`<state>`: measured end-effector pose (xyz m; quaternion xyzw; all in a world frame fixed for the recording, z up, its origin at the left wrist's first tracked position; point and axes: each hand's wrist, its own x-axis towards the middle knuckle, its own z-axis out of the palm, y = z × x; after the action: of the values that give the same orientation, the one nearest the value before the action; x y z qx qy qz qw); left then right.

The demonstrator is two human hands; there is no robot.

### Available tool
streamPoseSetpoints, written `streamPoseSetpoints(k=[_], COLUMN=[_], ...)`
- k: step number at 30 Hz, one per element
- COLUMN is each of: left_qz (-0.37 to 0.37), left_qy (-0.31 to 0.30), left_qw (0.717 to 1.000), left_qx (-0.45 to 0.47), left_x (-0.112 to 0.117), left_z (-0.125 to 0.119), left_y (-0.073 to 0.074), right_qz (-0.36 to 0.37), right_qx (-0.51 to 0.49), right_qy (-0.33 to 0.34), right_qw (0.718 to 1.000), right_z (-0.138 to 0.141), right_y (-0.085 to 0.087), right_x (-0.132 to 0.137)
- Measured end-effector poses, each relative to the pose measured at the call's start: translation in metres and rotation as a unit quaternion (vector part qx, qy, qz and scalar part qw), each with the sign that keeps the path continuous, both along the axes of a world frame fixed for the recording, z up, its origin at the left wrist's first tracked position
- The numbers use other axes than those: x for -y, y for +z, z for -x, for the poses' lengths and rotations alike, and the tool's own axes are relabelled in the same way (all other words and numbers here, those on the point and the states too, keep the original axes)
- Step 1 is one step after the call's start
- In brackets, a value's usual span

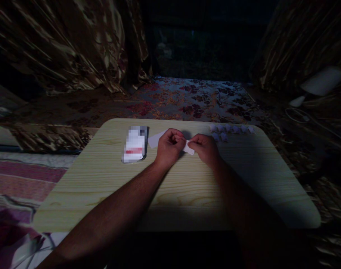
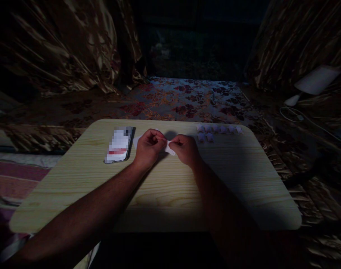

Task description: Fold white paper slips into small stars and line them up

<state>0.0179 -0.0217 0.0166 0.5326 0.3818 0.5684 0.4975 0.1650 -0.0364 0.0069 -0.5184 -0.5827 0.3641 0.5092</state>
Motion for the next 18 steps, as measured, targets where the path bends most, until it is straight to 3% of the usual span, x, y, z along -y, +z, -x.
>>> streamPoseSetpoints(k=[8, 14, 18], left_qz=[0.011, 0.014, 0.016], left_qy=[-0.017, 0.022, 0.023], left_qw=[1.000, 1.000, 1.000], left_qx=[0.012, 0.010, 0.013], left_x=[-0.0017, -0.0044, -0.0035], left_z=[0.0002, 0.0009, 0.0000], left_y=[-0.0024, -0.0032, -0.0031], right_qz=[0.016, 0.059, 0.047], right_qx=[-0.018, -0.066, -0.037], right_qy=[0.016, 0.029, 0.029], right_qw=[1.000, 0.996, 0.998], right_z=[-0.0015, 0.0000, 0.0019], right_y=[0.0008, -0.0008, -0.0023], right_x=[0.0003, -0.0019, -0.0016])
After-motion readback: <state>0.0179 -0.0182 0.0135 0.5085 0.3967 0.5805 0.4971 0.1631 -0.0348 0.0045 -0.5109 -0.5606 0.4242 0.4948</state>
